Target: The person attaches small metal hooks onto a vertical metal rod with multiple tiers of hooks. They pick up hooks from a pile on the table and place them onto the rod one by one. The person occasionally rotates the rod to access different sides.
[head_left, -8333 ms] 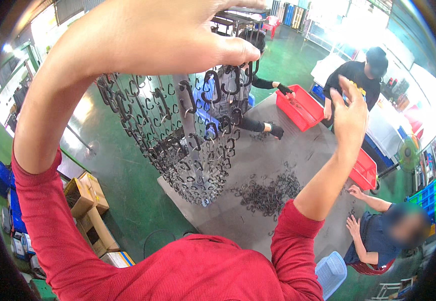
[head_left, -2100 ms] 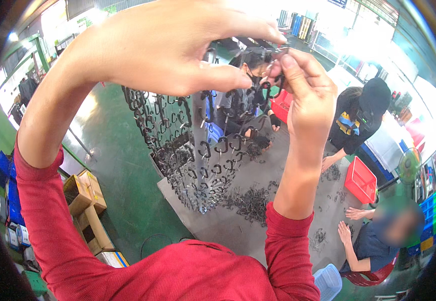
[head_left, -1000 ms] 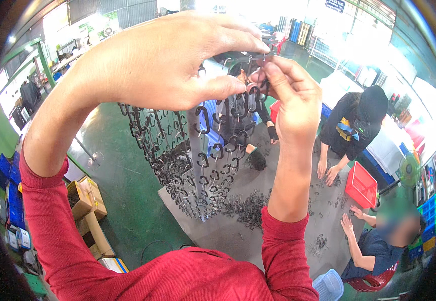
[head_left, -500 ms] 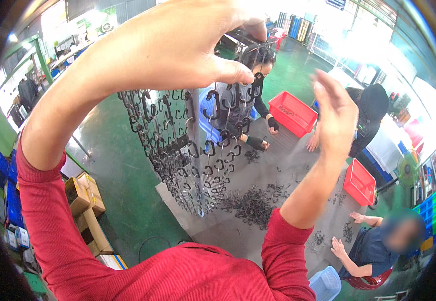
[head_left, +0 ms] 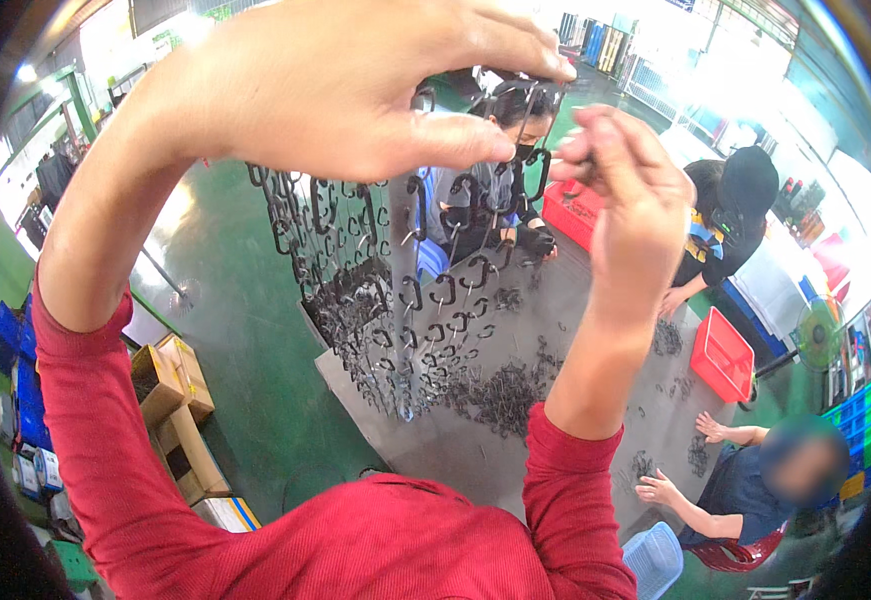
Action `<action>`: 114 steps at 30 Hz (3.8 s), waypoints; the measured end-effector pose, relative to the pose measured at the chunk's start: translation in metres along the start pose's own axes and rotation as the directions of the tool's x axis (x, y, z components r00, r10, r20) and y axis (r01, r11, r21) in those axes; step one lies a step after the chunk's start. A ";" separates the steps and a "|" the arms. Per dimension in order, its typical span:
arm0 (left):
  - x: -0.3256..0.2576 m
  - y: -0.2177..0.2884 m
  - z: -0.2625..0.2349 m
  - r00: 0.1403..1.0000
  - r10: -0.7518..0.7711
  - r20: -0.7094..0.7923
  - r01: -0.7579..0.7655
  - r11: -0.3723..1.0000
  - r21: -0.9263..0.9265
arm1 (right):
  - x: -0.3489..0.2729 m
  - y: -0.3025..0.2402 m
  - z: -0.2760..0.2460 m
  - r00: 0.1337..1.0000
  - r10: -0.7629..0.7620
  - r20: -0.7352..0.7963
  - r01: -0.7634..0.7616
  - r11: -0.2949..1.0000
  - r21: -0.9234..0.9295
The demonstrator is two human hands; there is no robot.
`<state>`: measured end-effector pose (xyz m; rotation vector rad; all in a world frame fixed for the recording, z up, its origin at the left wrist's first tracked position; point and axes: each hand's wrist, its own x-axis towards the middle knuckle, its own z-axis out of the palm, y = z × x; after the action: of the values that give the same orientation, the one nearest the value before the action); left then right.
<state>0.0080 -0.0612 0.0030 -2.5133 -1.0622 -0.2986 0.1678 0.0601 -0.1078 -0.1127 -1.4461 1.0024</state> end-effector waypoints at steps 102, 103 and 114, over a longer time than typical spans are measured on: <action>0.034 0.038 -0.025 0.963 -0.256 0.083 0.250 0.965 0.074 | 0.015 -0.023 -0.064 0.996 -0.082 0.031 0.086 0.851 -0.518; 0.031 0.034 -0.026 0.960 -0.265 0.096 0.262 0.964 0.041 | 0.015 -0.023 -0.044 0.991 -0.068 0.119 0.100 0.953 -0.285; 0.028 0.016 -0.017 0.999 0.014 0.041 -0.011 0.997 -0.078 | 0.014 -0.016 -0.014 0.996 -0.022 0.090 0.019 0.999 0.035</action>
<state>0.0385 -0.0609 0.0236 -2.6044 -1.0702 -0.2900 0.1852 0.0666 -0.0900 -0.0278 -1.5087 1.0255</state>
